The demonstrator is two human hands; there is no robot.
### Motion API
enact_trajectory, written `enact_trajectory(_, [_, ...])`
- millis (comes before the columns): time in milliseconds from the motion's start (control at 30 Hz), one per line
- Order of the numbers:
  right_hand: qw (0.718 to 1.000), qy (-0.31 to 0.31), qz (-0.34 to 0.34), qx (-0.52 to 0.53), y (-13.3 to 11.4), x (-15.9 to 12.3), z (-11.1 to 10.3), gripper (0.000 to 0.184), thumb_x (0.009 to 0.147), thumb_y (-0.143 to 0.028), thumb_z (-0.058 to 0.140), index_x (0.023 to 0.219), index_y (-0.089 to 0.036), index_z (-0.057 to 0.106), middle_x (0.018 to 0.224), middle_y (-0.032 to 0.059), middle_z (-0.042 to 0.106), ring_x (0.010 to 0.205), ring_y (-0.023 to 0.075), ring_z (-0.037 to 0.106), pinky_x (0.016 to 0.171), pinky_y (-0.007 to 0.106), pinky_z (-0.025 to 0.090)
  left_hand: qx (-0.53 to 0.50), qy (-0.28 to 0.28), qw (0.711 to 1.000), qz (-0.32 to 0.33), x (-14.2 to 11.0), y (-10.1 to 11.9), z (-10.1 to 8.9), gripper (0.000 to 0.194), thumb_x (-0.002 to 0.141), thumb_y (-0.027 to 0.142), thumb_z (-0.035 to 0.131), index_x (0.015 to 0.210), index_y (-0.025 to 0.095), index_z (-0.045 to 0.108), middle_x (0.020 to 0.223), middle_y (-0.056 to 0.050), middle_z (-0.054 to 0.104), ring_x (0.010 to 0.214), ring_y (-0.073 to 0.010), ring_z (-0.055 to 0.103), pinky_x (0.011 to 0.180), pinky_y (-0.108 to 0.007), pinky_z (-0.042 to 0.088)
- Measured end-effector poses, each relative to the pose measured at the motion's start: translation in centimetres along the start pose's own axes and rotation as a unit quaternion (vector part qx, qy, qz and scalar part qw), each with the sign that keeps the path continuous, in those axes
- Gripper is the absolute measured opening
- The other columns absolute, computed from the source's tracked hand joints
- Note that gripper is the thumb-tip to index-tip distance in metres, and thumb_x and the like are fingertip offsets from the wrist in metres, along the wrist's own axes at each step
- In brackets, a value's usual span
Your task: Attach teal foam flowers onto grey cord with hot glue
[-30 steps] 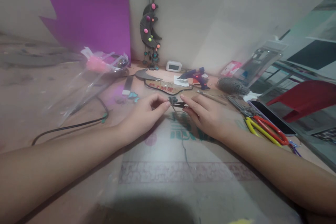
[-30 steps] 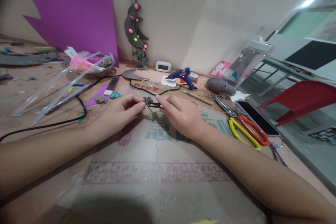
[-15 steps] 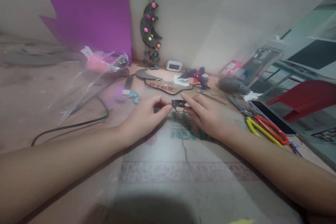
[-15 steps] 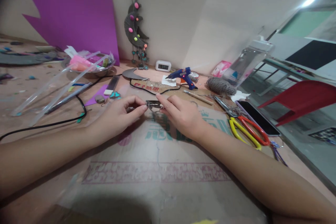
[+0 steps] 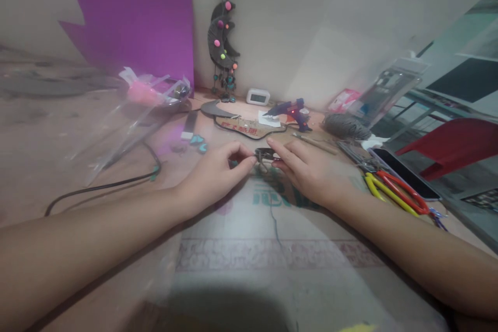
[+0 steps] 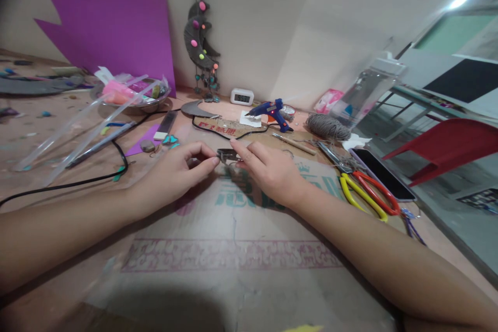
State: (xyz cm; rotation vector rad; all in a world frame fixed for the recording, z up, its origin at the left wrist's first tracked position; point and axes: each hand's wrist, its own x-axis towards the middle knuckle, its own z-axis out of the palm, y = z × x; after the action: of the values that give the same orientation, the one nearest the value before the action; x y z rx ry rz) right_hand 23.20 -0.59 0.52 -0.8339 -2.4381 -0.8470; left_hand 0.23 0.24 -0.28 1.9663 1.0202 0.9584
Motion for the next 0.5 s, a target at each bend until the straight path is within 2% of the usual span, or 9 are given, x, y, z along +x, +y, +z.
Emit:
enact_trajectory(333, [1.000,0.003,0.011,0.017,0.03,-0.14,0.19,0.036,0.101,-0.024,0.042,0.133,-0.012,0.053,0.082,0.0063,0.063,0.068,0.0153,0.057,0.057,0.026,0.044,0.004,0.000,1.000,0.009,0.02,-0.17,-0.03,0.014,0.091,0.028,0.055,0.085,0.018,0.062,0.083,0.001,0.066,0.075,-0.0154,0.057,0.075,-0.029,0.043])
enact_trajectory(500, [1.000,0.007,0.003,0.019,0.06,-0.10,0.19,0.035,0.100,-0.023,0.045,0.131,-0.011,0.054,0.082,0.0067,0.064,0.068,0.0155,0.058,0.057,0.026,0.044,0.003,-0.005,1.000,0.010,0.05,-0.17,0.02,0.013,0.090,0.027,0.055,0.084,0.018,0.062,0.083,0.001,0.066,0.075,-0.0152,0.058,0.074,-0.029,0.043])
